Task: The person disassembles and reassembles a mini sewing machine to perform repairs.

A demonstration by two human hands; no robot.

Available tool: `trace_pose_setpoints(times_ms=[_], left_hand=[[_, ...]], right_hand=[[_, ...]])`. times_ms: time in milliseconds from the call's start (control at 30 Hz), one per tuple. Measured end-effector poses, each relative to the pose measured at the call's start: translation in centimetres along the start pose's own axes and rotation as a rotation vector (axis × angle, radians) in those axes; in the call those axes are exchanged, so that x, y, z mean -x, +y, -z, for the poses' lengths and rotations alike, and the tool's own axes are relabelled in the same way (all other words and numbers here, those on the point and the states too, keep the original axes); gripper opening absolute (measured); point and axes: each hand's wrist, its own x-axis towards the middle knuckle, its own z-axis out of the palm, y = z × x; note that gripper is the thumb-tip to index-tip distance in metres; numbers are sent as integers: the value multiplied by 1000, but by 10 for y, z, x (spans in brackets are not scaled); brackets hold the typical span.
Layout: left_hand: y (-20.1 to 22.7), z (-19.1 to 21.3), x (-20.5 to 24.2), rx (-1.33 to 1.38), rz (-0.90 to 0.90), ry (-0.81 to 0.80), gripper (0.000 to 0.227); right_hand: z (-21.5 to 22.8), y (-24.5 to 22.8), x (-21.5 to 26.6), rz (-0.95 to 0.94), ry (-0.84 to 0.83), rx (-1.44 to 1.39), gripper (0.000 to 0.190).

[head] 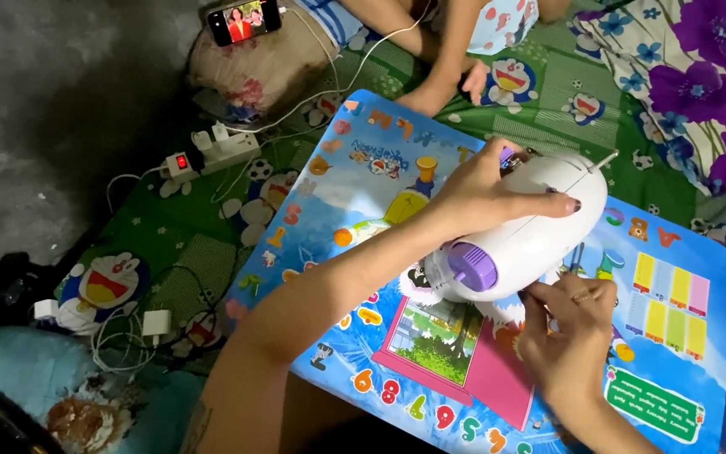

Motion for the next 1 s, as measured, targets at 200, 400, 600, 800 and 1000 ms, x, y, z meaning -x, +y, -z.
trace_pose_setpoints(times_ms=[200, 400, 600, 800, 1000], left_hand=[[-1, -1, -1, 7, 9, 2, 112], [-1, -1, 0, 12, 4, 11, 111], [-3, -2, -1, 47, -14, 25, 111], [-2, -2, -1, 46, -11, 10, 112], [0, -1, -2, 52, -2, 4, 112]], right_hand=[[3, -3, -5, 11, -1, 21, 18], [5, 1, -10, -104, -63, -16, 11], [-3, 0, -2, 120, 55, 99, 22], [11, 14, -13, -41, -201, 53, 14], [20, 30, -30, -667, -613, -287, 30]])
